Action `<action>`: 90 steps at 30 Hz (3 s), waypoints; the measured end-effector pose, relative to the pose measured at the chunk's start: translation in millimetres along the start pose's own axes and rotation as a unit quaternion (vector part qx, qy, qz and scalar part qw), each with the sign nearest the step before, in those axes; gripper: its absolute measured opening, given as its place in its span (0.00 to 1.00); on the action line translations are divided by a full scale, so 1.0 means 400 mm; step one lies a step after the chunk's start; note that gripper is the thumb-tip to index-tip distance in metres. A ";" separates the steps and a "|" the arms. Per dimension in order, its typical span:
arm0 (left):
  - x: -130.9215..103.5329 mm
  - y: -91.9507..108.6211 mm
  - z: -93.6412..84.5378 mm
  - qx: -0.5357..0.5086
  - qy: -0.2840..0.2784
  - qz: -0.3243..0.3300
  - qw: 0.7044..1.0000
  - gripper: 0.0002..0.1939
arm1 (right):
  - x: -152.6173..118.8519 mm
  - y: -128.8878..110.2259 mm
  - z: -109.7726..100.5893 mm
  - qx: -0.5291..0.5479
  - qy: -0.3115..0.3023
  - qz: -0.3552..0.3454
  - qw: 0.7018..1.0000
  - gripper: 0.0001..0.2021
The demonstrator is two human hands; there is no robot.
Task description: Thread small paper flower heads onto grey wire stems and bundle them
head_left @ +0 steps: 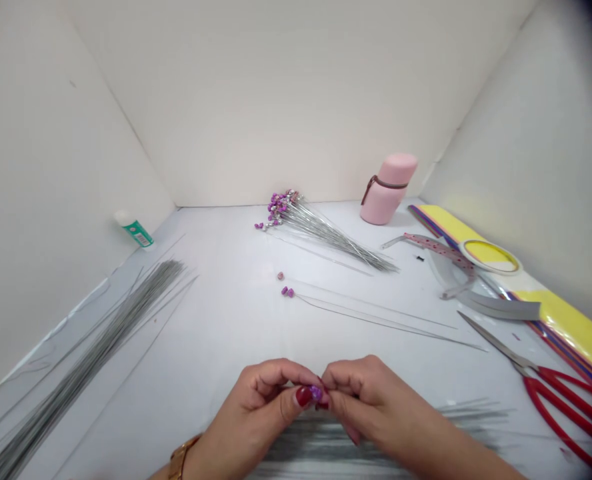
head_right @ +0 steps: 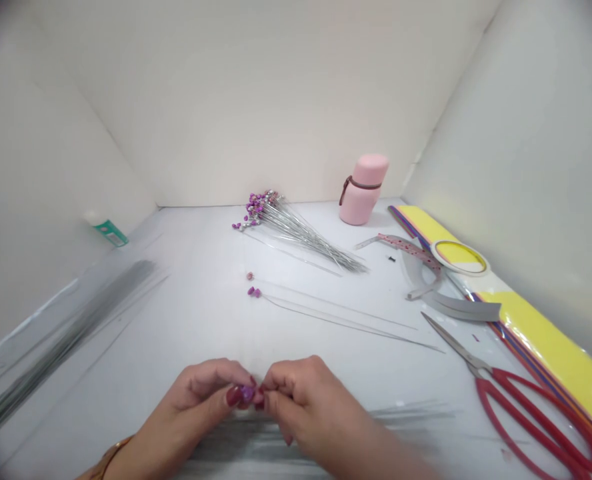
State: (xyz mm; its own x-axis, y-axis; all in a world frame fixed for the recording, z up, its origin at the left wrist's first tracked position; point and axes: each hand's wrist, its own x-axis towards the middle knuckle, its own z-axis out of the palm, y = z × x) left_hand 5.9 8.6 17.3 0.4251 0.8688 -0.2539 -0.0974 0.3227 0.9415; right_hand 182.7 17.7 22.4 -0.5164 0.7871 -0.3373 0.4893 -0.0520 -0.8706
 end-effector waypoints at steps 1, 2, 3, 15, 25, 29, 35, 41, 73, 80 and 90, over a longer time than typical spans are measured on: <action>-0.001 0.003 0.001 0.003 -0.005 0.001 1.000 0.06 | -0.002 -0.004 -0.003 0.028 -0.016 0.006 0.999 0.11; -0.001 0.004 0.001 0.005 -0.006 0.006 1.000 0.06 | -0.004 -0.007 -0.007 0.051 -0.029 0.005 0.998 0.10; -0.001 0.005 0.002 0.005 -0.008 0.015 1.000 0.06 | -0.006 -0.010 -0.010 0.066 -0.036 0.002 0.997 0.10; 0.005 -0.028 0.005 -0.127 0.030 -0.018 0.991 0.05 | -0.010 -0.009 -0.021 0.067 -0.042 -0.041 0.996 0.14; 0.003 -0.015 0.016 -0.188 0.045 -0.041 0.980 0.05 | -0.002 -0.004 -0.020 0.028 0.004 -0.063 0.998 0.15; 0.004 -0.009 0.016 -0.185 0.051 -0.052 0.980 0.05 | 0.000 -0.001 -0.017 0.028 0.002 -0.047 0.998 0.15; 0.006 -0.010 0.015 -0.155 0.064 -0.050 0.985 0.06 | -0.002 -0.009 -0.018 0.037 0.020 -0.022 0.999 0.08; -0.010 -0.014 0.014 0.057 0.077 0.078 0.992 0.06 | 0.000 -0.009 -0.018 0.045 0.051 -0.010 0.998 0.09; 0.002 -0.013 -0.018 0.456 -0.051 0.455 0.763 0.13 | -0.002 -0.002 -0.022 0.405 -0.070 0.082 0.908 0.13; -0.012 -0.007 -0.007 0.331 -0.035 0.327 0.884 0.19 | 0.001 -0.004 -0.023 0.333 -0.053 0.070 0.939 0.12; 0.013 -0.035 0.020 -0.191 0.103 -0.053 0.975 0.06 | -0.018 0.006 -0.004 -0.184 0.145 -0.076 0.969 0.12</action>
State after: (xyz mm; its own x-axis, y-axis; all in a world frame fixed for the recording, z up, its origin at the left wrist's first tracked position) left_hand 16.6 5.7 4.6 0.2646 0.8677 -0.4208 -0.4072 0.4961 0.7668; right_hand 188.6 12.8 23.3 -0.4090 0.9109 -0.0543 0.6684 0.2585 -0.6975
